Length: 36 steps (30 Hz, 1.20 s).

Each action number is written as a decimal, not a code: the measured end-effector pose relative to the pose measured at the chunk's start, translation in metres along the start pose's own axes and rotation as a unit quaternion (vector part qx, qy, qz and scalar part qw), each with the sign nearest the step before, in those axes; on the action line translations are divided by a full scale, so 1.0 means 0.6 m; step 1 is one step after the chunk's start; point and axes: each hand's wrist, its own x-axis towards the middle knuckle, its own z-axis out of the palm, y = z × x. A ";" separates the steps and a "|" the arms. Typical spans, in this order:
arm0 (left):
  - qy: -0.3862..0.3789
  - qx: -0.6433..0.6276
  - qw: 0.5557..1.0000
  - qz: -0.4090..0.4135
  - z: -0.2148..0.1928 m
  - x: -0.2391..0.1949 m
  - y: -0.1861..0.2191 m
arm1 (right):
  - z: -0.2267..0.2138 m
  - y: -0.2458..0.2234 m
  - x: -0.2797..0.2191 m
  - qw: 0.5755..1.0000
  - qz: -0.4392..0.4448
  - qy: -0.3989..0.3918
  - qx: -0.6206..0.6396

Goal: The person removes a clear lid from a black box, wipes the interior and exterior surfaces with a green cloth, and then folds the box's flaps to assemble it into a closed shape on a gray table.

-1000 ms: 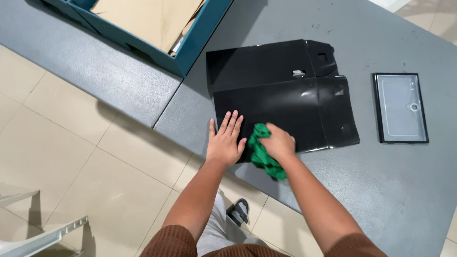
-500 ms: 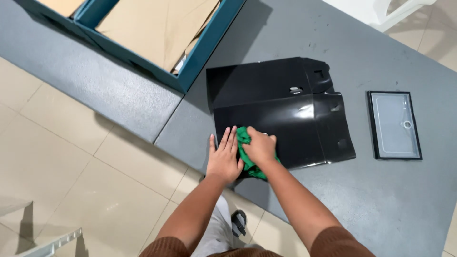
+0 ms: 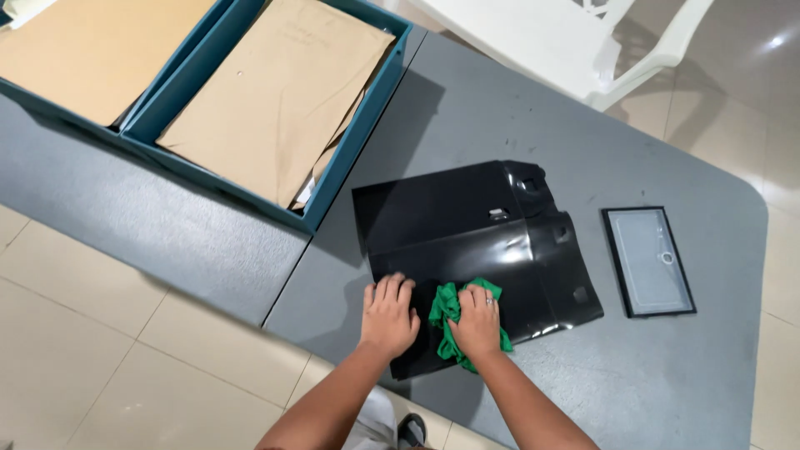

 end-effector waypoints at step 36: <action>0.054 0.039 0.997 0.045 -0.037 0.099 -0.025 | 0.152 -0.093 0.424 0.996 -0.067 0.026 -0.055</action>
